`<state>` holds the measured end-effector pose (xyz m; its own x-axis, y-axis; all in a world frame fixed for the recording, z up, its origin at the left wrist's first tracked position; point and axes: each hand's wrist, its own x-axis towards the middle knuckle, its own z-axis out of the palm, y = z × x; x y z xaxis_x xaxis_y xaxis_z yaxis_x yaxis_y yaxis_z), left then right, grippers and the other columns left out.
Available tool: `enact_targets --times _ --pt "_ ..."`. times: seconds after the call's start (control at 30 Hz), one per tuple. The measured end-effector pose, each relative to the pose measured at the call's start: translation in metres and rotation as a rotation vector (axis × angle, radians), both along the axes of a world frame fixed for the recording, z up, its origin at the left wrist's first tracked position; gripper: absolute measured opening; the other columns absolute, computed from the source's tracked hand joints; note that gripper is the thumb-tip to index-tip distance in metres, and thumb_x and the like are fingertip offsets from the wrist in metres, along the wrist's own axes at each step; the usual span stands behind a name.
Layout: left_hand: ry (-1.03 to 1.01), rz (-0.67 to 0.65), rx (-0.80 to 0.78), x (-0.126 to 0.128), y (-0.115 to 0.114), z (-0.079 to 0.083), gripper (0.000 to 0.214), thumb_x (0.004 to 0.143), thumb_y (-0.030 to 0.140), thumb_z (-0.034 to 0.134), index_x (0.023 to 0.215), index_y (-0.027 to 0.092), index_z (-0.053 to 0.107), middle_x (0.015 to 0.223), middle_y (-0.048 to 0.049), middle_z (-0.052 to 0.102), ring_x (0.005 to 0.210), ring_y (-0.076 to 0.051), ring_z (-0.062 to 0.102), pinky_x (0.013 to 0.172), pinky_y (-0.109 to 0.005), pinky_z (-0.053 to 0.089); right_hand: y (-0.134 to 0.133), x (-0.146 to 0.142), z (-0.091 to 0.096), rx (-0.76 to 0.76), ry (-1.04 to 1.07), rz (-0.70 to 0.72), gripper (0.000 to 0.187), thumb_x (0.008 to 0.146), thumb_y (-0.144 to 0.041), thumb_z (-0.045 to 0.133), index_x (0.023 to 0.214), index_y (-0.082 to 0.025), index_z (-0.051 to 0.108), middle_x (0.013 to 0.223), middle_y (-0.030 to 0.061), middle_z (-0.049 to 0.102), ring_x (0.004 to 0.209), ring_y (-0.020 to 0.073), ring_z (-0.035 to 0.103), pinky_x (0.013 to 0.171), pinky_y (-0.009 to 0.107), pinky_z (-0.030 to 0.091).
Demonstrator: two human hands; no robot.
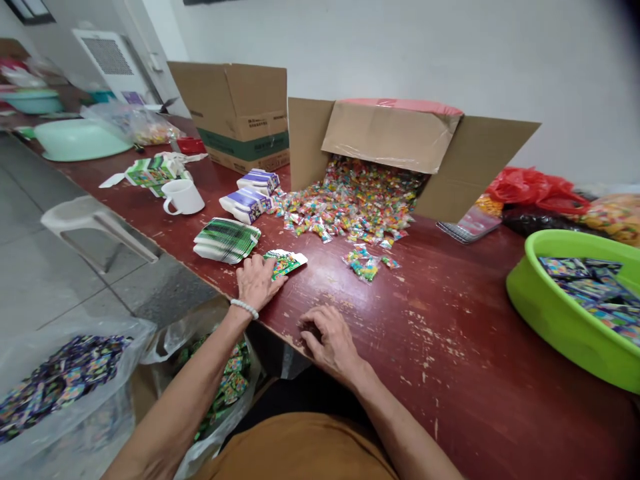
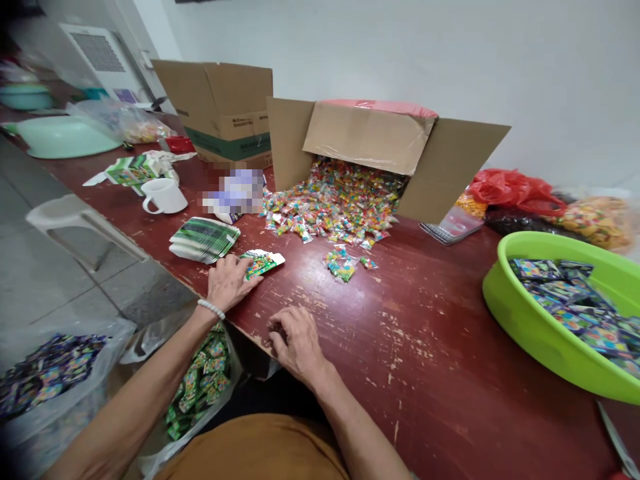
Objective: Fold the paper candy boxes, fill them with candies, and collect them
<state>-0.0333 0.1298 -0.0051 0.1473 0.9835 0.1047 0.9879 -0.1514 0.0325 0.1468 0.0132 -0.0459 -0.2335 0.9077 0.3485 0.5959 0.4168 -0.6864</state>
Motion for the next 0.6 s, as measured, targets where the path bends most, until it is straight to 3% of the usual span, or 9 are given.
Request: enact_targets --times 0.2,0.33,0.47,0.6 --pt "-0.080 0.048 -0.119 -0.008 0.016 0.002 0.066 0.073 0.062 0.064 0.125 0.021 0.054 0.120 -0.0168 0.053 0.113 -0.036 0.049 0.085 -0.045 0.043 0.001 0.000 0.003 -0.007 0.020 0.005 0.016 0.081 -0.010 0.061 0.093 -0.020 0.064 0.092 0.0043 0.068 0.090 0.0207 0.057 0.085 0.036 0.043" --pt "-0.119 0.072 -0.109 -0.004 0.013 0.008 0.068 0.069 0.060 0.068 0.122 0.020 0.054 0.119 -0.0174 0.052 0.114 -0.037 0.048 0.085 -0.046 0.043 0.000 -0.001 0.004 -0.010 0.050 0.002 0.016 0.079 -0.009 0.061 0.090 -0.020 0.065 0.090 0.0044 0.068 0.089 0.0203 0.057 0.084 0.035 0.044" --pt "-0.192 0.044 0.025 0.005 -0.016 0.016 0.067 0.074 0.053 0.067 0.127 0.018 0.048 0.121 -0.0165 0.050 0.116 -0.035 0.047 0.089 -0.046 0.041 0.003 -0.003 0.004 -0.115 0.276 -0.093 0.021 0.079 -0.015 0.061 0.100 -0.020 0.063 0.095 0.0047 0.067 0.087 0.0193 0.060 0.083 0.035 0.047" --pt "-0.418 -0.090 0.119 0.020 -0.070 0.014 0.050 0.074 0.034 0.069 0.119 0.021 0.051 0.117 -0.0131 0.057 0.115 -0.034 0.050 0.096 -0.046 0.037 0.009 0.002 0.008 -0.390 0.861 -0.246 0.052 0.082 -0.038 0.065 0.127 -0.020 0.047 0.115 0.0081 0.064 0.085 0.0169 0.064 0.074 0.031 0.052"
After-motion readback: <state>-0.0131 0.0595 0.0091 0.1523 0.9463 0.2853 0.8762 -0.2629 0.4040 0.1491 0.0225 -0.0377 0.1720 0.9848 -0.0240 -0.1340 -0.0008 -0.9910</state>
